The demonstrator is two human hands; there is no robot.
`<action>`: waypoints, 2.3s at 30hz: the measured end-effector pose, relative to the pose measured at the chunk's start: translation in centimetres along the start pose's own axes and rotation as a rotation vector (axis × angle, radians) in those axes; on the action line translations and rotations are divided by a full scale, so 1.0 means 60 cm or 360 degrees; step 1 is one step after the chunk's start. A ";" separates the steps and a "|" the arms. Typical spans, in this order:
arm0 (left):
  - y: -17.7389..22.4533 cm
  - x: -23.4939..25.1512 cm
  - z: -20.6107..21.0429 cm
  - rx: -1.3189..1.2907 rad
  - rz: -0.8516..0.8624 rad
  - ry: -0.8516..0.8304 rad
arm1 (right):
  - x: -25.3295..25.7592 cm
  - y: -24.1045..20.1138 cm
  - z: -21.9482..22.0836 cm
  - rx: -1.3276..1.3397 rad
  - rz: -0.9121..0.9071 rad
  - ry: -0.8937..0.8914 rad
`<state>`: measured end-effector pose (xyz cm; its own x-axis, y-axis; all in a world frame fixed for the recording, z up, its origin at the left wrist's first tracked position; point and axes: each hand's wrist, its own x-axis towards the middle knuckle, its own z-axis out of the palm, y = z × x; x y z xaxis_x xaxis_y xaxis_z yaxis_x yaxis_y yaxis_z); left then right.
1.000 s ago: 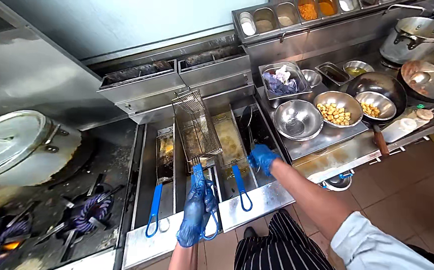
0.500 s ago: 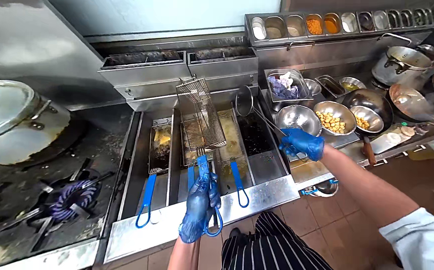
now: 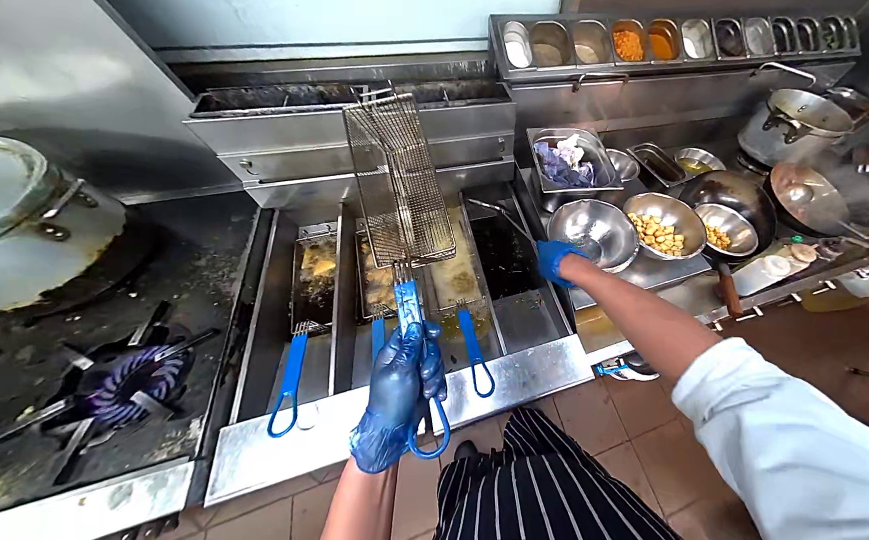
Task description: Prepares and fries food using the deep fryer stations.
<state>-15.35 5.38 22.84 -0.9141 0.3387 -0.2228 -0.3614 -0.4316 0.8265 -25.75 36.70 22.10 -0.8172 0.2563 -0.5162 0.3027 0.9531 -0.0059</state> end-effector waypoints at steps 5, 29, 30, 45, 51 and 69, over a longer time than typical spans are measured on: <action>-0.006 -0.012 0.003 -0.0004 0.0028 -0.0016 | 0.008 0.014 0.019 -0.0013 0.0045 0.0056; -0.010 -0.056 -0.004 -0.0008 0.0027 -0.0016 | -0.245 0.206 -0.218 -0.0712 -0.0439 -0.0339; -0.007 -0.055 -0.001 -0.0005 0.0027 -0.0010 | -0.289 0.212 -0.238 -0.0676 -0.0428 -0.0350; 0.017 -0.054 0.033 -0.0019 0.0083 -0.0103 | -0.349 0.187 0.053 -0.0052 -0.0211 0.0385; 0.019 -0.059 0.045 -0.0008 0.0089 -0.0105 | -0.232 0.113 0.258 0.0472 0.0033 0.0368; -0.002 -0.075 0.052 -0.0012 0.0067 -0.0019 | -0.108 0.228 0.416 0.2285 -0.0153 -0.0482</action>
<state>-10.64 6.54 25.36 -0.9263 0.3301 -0.1816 -0.3240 -0.4519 0.8312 -4.05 44.09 3.96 -0.7851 -0.0126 -0.6192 0.6188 -0.0564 -0.7835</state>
